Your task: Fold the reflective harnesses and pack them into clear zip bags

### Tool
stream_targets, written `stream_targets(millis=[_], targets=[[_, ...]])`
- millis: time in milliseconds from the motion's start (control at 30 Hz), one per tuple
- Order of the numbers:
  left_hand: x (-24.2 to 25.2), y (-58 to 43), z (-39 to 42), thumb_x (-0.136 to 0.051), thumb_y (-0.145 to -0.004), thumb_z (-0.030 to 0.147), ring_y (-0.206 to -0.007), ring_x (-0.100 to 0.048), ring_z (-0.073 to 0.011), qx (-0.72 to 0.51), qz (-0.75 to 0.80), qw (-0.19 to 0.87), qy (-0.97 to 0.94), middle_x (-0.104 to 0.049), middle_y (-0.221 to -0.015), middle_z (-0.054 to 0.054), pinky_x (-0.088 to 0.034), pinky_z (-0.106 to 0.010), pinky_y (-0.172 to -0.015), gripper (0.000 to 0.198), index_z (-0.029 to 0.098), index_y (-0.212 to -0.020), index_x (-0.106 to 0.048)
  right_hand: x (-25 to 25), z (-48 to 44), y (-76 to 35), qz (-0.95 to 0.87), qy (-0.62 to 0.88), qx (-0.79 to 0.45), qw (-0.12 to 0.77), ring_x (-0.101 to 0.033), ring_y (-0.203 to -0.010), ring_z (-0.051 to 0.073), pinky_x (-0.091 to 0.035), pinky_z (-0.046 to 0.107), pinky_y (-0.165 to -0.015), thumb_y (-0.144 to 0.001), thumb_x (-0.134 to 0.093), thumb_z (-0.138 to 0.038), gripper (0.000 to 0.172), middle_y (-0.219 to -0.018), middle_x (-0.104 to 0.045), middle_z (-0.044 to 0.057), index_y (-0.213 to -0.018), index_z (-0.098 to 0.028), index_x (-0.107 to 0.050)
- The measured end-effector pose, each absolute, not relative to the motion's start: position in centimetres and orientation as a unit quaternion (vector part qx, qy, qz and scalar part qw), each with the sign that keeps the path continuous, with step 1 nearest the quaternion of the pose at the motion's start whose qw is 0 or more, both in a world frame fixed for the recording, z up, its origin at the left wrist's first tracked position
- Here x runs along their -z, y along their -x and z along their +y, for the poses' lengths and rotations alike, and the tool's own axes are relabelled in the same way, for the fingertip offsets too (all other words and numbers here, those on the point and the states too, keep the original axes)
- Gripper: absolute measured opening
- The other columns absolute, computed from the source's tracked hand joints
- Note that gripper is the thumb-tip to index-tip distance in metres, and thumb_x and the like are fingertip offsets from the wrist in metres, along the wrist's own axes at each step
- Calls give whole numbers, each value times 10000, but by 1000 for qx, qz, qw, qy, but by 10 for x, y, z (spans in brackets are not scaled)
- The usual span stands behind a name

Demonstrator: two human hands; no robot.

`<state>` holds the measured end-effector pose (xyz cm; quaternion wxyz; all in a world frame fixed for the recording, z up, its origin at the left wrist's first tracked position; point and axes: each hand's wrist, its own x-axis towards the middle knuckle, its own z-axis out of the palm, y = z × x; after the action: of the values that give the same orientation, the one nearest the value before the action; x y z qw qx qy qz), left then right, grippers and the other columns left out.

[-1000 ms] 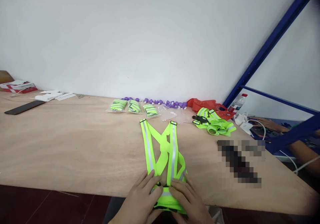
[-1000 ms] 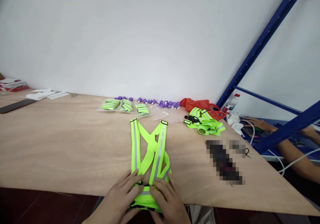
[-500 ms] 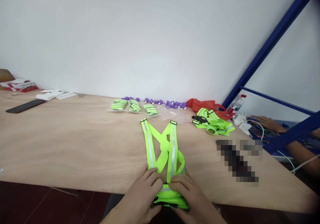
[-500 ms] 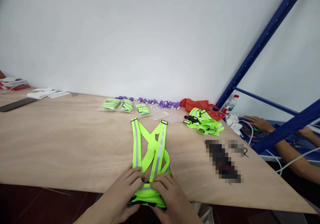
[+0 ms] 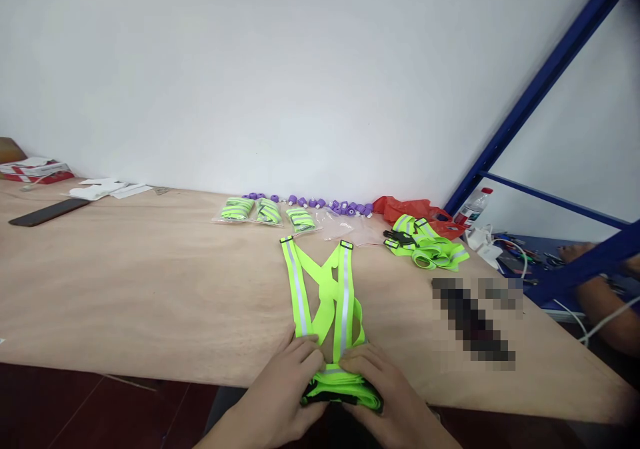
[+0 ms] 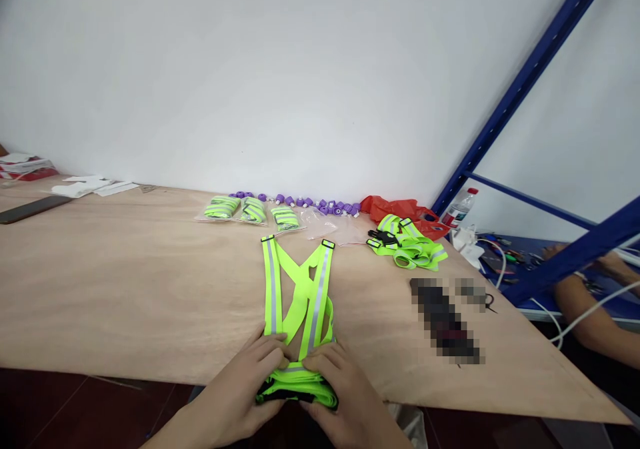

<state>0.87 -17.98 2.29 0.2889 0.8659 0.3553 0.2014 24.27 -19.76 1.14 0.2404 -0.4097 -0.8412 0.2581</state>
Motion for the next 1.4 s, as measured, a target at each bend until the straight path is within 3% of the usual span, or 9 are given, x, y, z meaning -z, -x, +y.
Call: stream_targets(millis=[233,400,500,600,767,933,1200,1267,1400], targets=[[-36,-9,-175,-642,-907,308,-1019,-594,-222,-201,372,320,-848,-653,-1050,-15,-450,-313,-907,128,240,-990,-571,-16,-193,-241,-827,420,-276,253,-643,-986,219,-532,327,-873,-900,-600,-216,201,-1057,-696,55,-1097,-248,-620],[-36,-12,-172,-599,-924,289,-967,-589,-234,-199,414,325,-827,-656,-970,-14,-451,-302,-804,129,228,-995,-512,-12,-188,-243,-819,416,-291,268,-665,-937,203,-543,302,-817,-960,-522,-263,173,-1000,-710,56,-1088,-236,-636],[-35,-13,-169,-560,-950,320,-878,-599,-227,-183,431,325,-822,-651,-971,-29,-434,-292,-726,116,225,-985,-503,-6,-185,-245,-825,424,-249,279,-652,-1089,214,-535,317,-917,-970,-512,-260,210,-1163,-683,94,-1118,-235,-658],[-32,-14,-166,-528,-970,318,-841,-602,-216,-180,435,337,-815,-640,-951,-30,-429,-285,-710,98,223,-980,-504,1,-185,-245,-823,450,-179,297,-566,-1274,254,-505,354,-1006,-959,-524,-262,230,-1409,-546,141,-1120,-236,-686],[-27,-17,-165,-497,-984,292,-894,-581,-215,-212,432,331,-812,-598,-1011,-52,-454,-300,-778,80,213,-981,-515,4,-186,-241,-811,490,-144,285,-501,-1355,295,-512,377,-1006,-964,-522,-306,229,-1552,-402,160,-1076,-233,-709],[-24,-17,-166,-477,-994,277,-975,-585,-221,-234,423,343,-805,-586,-1104,-76,-480,-322,-853,109,212,-1046,-546,1,-189,-234,-797,516,-169,265,-592,-1270,258,-555,335,-931,-997,-452,-310,246,-1506,-481,155,-1048,-224,-677],[-20,-17,-167,-469,-1006,266,-1018,-596,-219,-248,422,326,-809,-606,-1136,-77,-516,-339,-882,126,221,-1055,-576,8,-190,-234,-795,518,-124,290,-601,-1259,243,-560,350,-961,-991,-463,-304,229,-1381,-613,121,-1107,-234,-647],[-20,-18,-167,-503,-991,257,-1096,-575,-249,-245,423,288,-824,-617,-1152,-77,-493,-404,-964,90,218,-1003,-582,12,-190,-234,-800,511,-97,300,-599,-1260,251,-554,375,-981,-987,-471,-299,231,-1348,-638,110,-1129,-233,-641],[-22,-19,-166,-555,-963,266,-1276,-476,-340,-230,454,203,-837,-569,-1349,-86,-309,-619,-1117,62,220,-965,-597,19,-190,-236,-804,507,-48,305,-591,-1266,288,-563,438,-971,-978,-495,-304,251,-1312,-666,108,-1175,-226,-629]])
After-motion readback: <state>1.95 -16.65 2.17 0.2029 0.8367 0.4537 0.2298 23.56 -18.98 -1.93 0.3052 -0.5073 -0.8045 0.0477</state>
